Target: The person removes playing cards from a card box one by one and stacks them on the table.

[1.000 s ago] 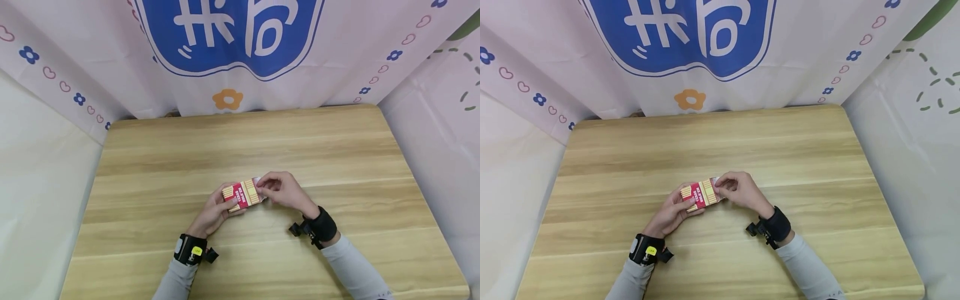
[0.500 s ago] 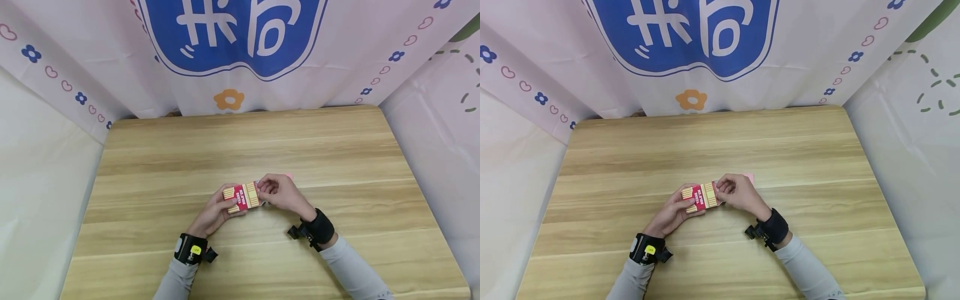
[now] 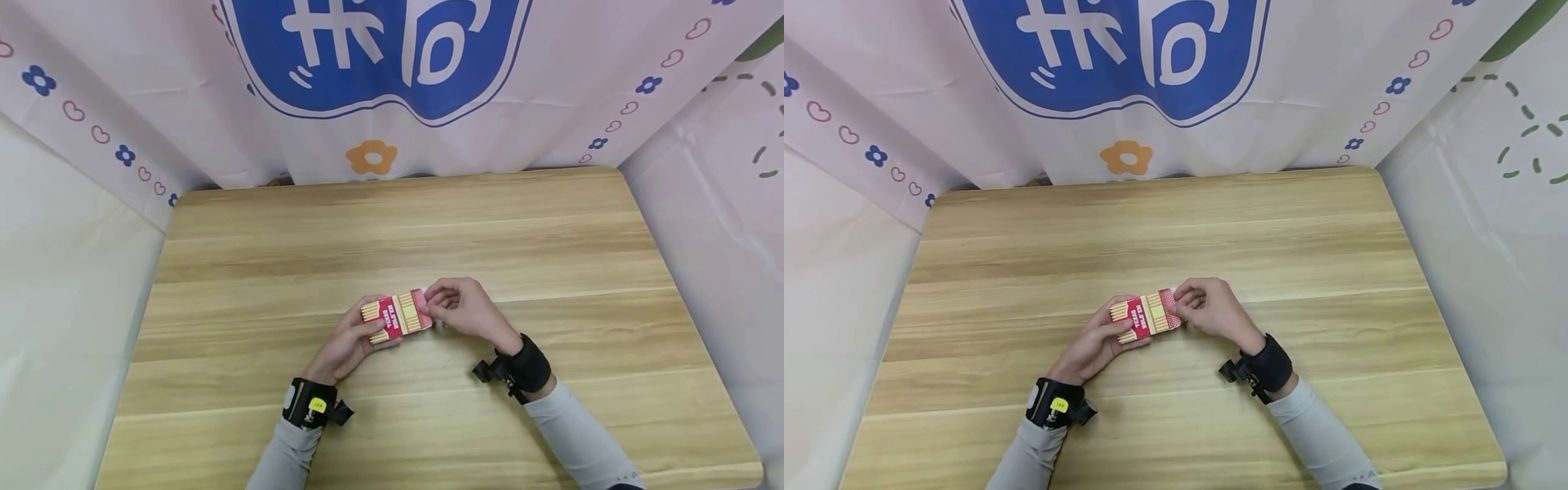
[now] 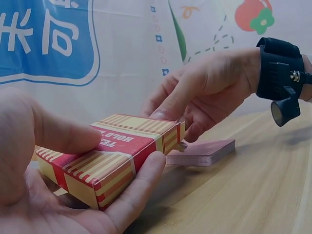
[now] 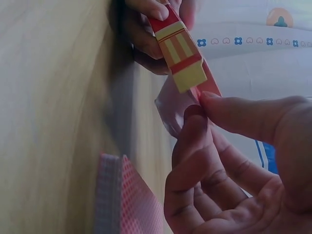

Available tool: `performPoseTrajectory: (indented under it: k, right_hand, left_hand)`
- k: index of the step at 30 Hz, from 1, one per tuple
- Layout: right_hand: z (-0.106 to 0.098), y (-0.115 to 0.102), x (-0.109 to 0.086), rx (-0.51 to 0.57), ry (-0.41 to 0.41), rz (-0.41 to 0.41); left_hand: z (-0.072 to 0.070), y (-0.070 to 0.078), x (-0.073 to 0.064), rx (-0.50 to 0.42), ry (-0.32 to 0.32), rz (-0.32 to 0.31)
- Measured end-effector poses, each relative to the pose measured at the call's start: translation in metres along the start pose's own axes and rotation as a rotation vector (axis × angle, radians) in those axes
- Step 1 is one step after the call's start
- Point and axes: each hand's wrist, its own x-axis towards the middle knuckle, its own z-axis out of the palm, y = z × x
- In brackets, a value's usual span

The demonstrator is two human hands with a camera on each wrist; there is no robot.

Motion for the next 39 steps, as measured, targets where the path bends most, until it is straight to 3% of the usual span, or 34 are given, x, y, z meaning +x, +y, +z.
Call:
performPoseTrajectory:
  k: [9,17,25,30,39]
  right_hand:
    - [-0.015,-0.003,-0.002,0.011,0.000,0.055]
    - [-0.028,-0.003,-0.003,-0.025,0.022,0.041]
    - [-0.046,-0.001,-0.005,0.046,0.028,0.060]
    - [-0.057,0.001,-0.006,0.042,0.082,0.025]
    - [-0.071,0.004,-0.008,0.100,0.150,0.071]
  left_hand:
    - [0.001,0.000,0.001,-0.008,0.026,0.001]
    - [0.001,0.000,0.002,-0.020,0.048,0.007]
    - [0.000,0.000,0.002,-0.047,0.045,0.023]
    - [0.001,0.000,0.003,-0.058,0.057,0.036]
    - [0.000,-0.004,0.004,-0.085,0.120,0.067]
